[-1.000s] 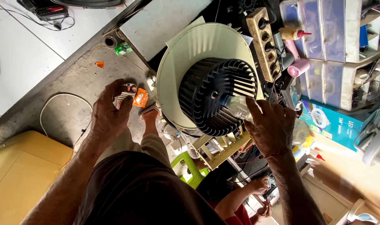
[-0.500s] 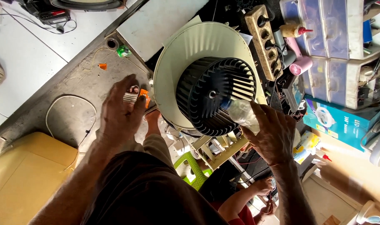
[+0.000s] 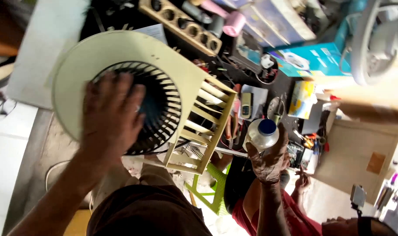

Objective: Servicing a centrifugal blower fan by manipulating the impeller hub on a repair bench using hands and pliers.

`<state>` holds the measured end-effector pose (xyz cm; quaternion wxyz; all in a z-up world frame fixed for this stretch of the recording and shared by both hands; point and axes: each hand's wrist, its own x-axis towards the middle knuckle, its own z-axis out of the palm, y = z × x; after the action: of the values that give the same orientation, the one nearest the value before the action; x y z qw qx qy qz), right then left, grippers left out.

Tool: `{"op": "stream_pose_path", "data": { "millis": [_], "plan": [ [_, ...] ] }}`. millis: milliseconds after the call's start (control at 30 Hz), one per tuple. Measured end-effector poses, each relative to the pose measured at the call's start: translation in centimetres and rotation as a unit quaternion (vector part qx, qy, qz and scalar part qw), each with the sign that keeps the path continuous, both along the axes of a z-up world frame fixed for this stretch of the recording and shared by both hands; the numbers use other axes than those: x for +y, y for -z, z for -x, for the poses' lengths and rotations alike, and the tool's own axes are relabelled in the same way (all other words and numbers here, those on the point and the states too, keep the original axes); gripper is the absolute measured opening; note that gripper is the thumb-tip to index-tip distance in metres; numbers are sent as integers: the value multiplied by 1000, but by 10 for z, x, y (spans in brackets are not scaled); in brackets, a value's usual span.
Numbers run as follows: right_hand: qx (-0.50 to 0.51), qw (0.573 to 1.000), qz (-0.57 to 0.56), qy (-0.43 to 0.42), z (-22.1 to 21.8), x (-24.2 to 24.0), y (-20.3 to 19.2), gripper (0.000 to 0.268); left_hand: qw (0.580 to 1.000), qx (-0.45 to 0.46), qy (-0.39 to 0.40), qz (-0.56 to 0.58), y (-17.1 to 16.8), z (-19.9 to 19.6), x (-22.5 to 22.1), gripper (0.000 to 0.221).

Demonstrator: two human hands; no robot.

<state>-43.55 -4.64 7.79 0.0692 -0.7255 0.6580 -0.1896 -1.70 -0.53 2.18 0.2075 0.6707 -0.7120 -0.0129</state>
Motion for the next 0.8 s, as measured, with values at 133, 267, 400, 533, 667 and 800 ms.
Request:
{"op": "stream_pose_path", "data": {
  "millis": [133, 267, 400, 533, 667, 800],
  "plan": [
    [-70, 989, 124, -33, 73, -60, 6, 84, 987, 81, -100, -99, 19, -30, 4, 87],
    [-145, 968, 202, -23, 131, -139, 20, 73, 952, 261, -140, -80, 46, -21, 19, 75],
    [-199, 952, 224, 52, 228, -218, 97, 104, 929, 260, -237, -117, 95, -10, 59, 41],
    [-288, 915, 142, 243, 287, -277, 167, 112, 918, 194, -343, -53, 91, 27, 77, 29],
    [-373, 879, 131, 266, 399, -320, 276, 139, 905, 301, -299, 24, 62, 20, 36, 41],
    [-329, 927, 49, 172, 354, -307, 237, 84, 931, 266, -237, -82, 43, -14, 23, 50]
  ]
}}
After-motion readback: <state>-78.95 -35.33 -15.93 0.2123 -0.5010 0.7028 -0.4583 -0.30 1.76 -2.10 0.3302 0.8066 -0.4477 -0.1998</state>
